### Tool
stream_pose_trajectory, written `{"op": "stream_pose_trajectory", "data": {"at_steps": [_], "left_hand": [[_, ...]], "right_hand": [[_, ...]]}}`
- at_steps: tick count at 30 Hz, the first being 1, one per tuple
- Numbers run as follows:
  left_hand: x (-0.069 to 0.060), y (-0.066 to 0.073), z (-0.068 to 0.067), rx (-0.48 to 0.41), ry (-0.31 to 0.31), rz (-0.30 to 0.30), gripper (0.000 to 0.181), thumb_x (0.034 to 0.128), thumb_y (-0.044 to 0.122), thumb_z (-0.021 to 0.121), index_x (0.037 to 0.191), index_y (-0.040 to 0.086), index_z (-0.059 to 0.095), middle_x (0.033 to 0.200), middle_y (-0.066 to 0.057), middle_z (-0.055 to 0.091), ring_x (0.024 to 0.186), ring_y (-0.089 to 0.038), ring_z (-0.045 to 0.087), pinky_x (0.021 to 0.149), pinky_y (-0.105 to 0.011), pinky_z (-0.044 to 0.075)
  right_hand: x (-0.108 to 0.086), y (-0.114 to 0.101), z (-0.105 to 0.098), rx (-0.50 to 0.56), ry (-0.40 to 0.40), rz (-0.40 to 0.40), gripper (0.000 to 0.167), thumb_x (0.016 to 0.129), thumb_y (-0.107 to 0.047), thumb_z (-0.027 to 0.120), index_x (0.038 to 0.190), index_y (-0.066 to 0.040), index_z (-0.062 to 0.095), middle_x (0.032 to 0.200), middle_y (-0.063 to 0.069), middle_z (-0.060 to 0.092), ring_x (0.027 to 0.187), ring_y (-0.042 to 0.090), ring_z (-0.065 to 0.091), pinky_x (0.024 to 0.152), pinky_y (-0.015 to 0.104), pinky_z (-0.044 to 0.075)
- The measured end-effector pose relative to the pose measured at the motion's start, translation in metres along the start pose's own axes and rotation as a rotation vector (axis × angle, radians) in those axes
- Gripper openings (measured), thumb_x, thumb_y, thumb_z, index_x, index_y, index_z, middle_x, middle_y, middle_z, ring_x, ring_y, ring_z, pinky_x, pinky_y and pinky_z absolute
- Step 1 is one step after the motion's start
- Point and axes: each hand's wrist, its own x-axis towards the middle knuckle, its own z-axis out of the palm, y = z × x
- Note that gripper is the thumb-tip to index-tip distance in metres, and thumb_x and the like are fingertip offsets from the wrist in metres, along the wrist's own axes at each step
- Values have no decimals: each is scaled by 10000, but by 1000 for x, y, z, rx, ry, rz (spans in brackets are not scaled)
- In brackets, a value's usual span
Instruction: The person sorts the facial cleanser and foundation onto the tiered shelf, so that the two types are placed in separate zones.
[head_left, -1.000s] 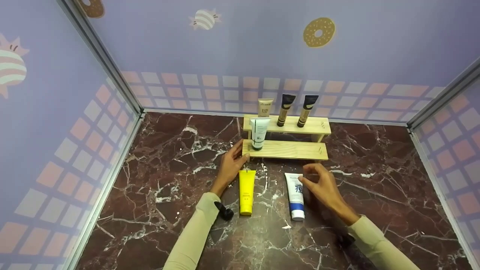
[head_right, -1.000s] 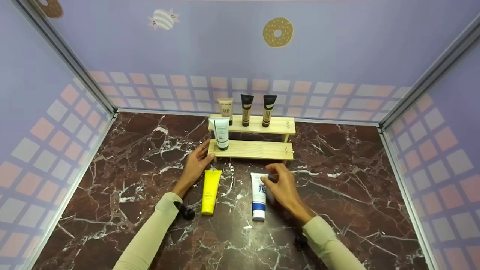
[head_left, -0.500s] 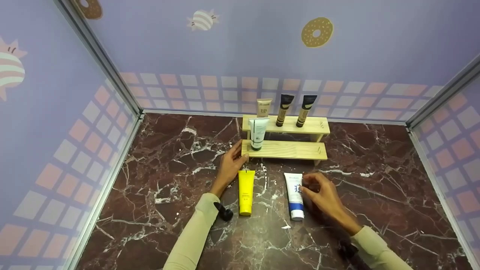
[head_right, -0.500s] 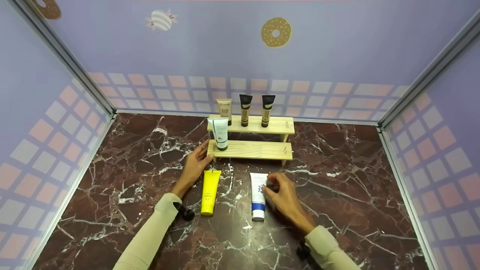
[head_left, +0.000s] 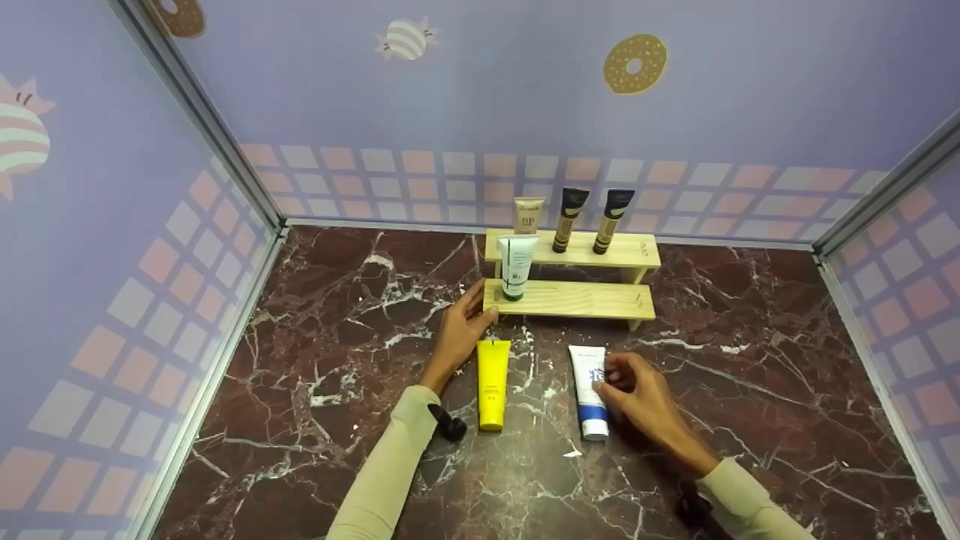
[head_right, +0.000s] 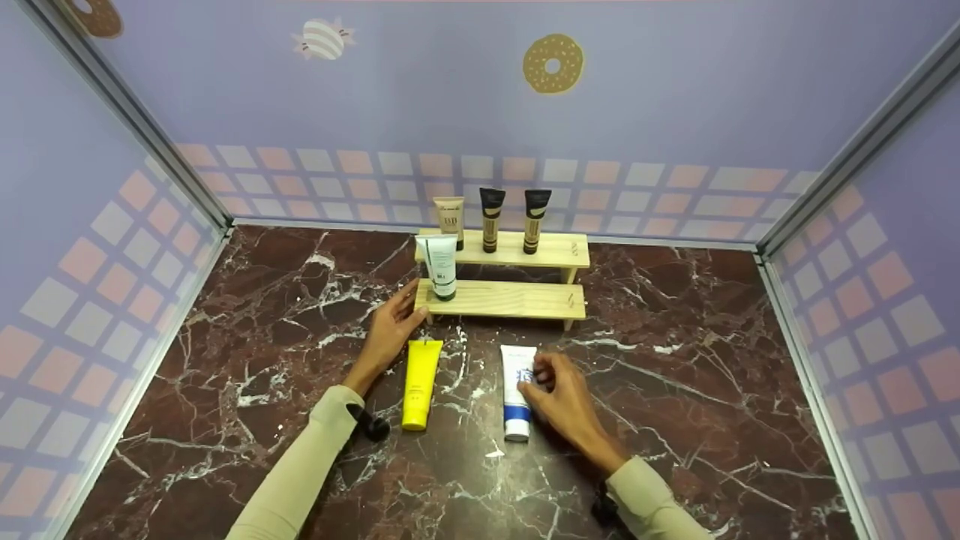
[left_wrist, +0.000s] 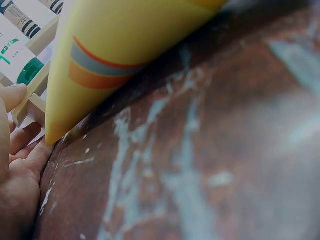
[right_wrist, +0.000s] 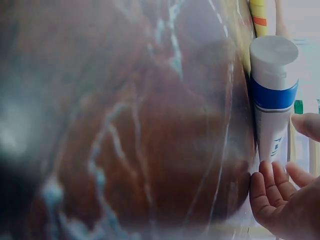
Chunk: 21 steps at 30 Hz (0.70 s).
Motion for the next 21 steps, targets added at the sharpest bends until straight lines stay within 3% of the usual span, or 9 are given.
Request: {"op": "stream_pose_trajectory", "data": {"at_steps": [10,17,21], "left_hand": [[0,1,1,6,8,-4,674,1078,102,731,1664,-38,429,1608,-250,547,1482,-388,561,1224,-511,480],[0,1,1,7,3,-4,672,1083,104,725,1665,-43,423,1605,-263,545,1480,-396,562,1221,-507,483],[-1,1,0,1,-1,0,675,1086,111,723,1666,-49,416,1613,-266,534,1487,-401,552,1225,-510,478]], "right_hand": [[-1,-3,8,-36,17,12,488,900,-72,918,1304,61,679,1096,158,715,964,274,675,866,323,615],[-1,-8,13,-83,7,40,564,905,-155,930,1350,72,669,1127,156,732,988,294,694,918,446,612],[-2,-10,17,-90,-4,53,607,905,-174,928,1380,82,650,1102,150,736,982,290,695,921,458,609]]}}
